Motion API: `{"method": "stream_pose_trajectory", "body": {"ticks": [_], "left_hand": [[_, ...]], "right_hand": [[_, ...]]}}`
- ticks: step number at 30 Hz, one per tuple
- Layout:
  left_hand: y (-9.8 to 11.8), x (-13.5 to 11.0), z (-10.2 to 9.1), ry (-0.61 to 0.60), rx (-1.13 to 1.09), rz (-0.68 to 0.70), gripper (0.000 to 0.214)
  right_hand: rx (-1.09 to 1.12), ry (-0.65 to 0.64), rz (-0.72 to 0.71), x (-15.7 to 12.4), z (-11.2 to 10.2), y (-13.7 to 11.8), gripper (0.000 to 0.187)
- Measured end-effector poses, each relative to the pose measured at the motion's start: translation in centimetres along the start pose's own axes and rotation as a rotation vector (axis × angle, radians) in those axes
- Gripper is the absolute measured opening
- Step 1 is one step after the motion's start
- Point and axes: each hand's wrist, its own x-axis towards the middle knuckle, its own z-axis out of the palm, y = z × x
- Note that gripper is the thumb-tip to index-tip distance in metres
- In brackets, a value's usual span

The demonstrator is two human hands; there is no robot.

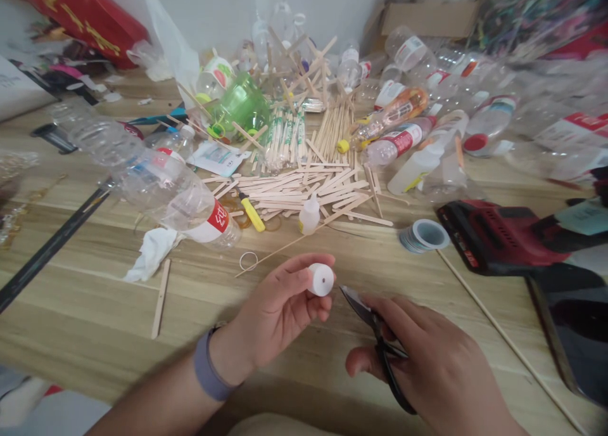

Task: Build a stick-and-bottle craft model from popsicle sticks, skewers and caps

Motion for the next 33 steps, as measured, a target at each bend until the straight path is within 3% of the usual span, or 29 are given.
{"method": "stream_pose_trajectory", "body": {"ticks": [15,22,28,33], "left_hand": [[-0.6,-0.2,-0.5,0.034,0.274,0.206,0.031],[-1.0,0.1,-1.0,-0.095,0.445,0.458,0.031],[-1.3,-0.2,-0.9,-0.037,0.625,0.653,0.031],[-1.8,-0.9,-1.2,0.008,0.805,0.735,0.032]], "right_hand": [[-0.001,-0.033,0.013,-0.3,-0.2,0.2,0.05],[-0.005,-0.062,0.001,-0.7,-0.2,0.5,0.05],[0.007,-0.101,-0.006,-0.2,-0.2,0.4,0.061],[0.045,-0.085,0.044,-0.5,-0.4,0.2,0.051]]}}
